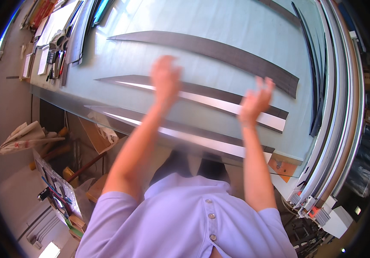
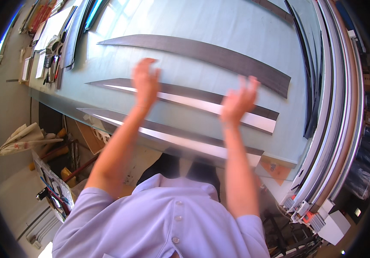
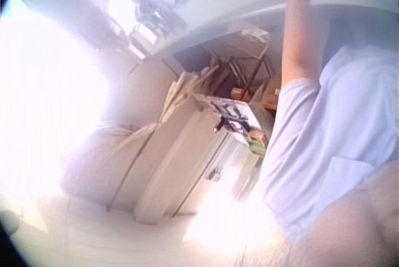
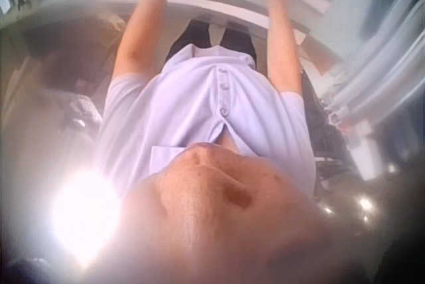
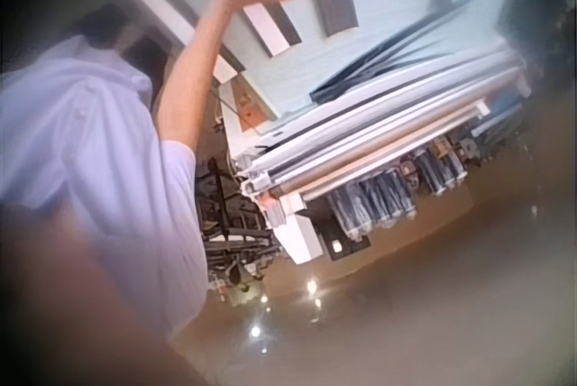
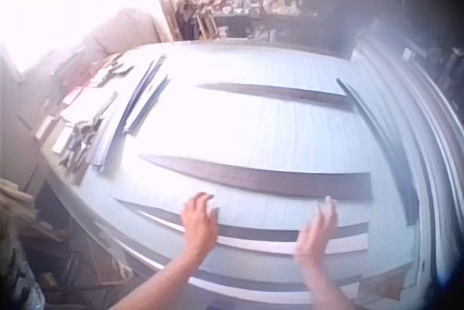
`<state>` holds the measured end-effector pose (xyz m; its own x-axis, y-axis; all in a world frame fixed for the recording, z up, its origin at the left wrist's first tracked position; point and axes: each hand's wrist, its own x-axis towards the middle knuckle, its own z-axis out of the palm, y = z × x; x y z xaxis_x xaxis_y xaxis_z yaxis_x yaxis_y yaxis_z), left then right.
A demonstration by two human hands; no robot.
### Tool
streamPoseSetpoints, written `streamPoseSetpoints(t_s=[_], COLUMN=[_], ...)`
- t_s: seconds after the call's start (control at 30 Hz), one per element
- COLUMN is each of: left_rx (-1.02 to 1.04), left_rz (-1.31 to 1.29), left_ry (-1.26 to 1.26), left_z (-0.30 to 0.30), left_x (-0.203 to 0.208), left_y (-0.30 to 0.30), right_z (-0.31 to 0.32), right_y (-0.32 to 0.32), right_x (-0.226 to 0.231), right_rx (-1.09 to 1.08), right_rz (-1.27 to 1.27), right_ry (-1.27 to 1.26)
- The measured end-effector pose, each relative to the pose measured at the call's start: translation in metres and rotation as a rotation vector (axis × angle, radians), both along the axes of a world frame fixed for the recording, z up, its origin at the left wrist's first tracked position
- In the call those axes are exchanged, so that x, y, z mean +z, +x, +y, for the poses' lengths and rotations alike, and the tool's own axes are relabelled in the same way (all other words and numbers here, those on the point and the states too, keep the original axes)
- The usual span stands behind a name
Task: The person organizes and aligns multiple curved dark strips on a light-colored table. They move and rearrange the strips into a specific layout, occasionally peeling off backing material and handling a roll of blue tape before walking to another section of the room.
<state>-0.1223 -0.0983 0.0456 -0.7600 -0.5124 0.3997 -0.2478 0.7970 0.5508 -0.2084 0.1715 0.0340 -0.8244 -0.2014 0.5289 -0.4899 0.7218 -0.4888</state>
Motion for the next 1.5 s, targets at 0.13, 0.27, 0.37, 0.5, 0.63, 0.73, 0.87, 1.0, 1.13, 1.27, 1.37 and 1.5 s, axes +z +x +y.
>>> streamPoseSetpoints(t_s=[0.13,0.27,0.37,0.5,0.63,0.73,0.87,1.0,1.13,1.27,1.37,1.5], left_rx=[-0.025,-0.015,0.033,0.158,0.211,0.198,0.237,0.315,0.378,0.016,-0.164,-0.096], left_rz=[-0.195,-0.341,-0.37,-0.439,-0.435,-0.407,-0.347,-0.182,-0.072,0.062,-0.197,-0.38], left_ry=[-0.06,-0.164,-0.219,-0.333,-0.366,-0.361,-0.346,-0.434,-0.482,-0.231,-0.18,-0.288], left_z=[0.08,0.052,-0.001,-0.088,-0.144,-0.148,-0.148,-0.161,-0.154,-0.046,0.088,0.064], left_x=[-0.031,-0.029,-0.03,-0.034,-0.035,-0.035,-0.04,-0.052,-0.042,-0.039,-0.022,-0.041], left_y=[-0.034,-0.028,-0.013,0.009,0.029,0.028,0.026,0.032,0.034,-0.002,-0.036,-0.031], right_z=[-0.091,-0.064,0.011,0.108,0.155,0.161,0.162,0.177,0.181,0.056,-0.045,-0.022], right_y=[0.024,0.014,-0.006,-0.03,-0.041,-0.04,-0.038,-0.045,-0.042,-0.018,0.014,0.007], right_x=[-0.029,-0.031,-0.039,-0.048,-0.05,-0.048,-0.049,-0.06,-0.036,-0.009,-0.029,-0.029], right_rx=[-0.024,-0.076,-0.191,-0.31,-0.338,-0.327,-0.329,-0.265,-0.384,-0.252,0.009,-0.013], right_rz=[-0.233,-0.205,-0.173,-0.161,-0.198,-0.219,-0.202,-0.097,-0.037,-0.003,-0.183,-0.276], right_ry=[0.324,0.422,0.471,0.48,0.478,0.473,0.43,0.195,0.121,-0.024,0.088,0.367])
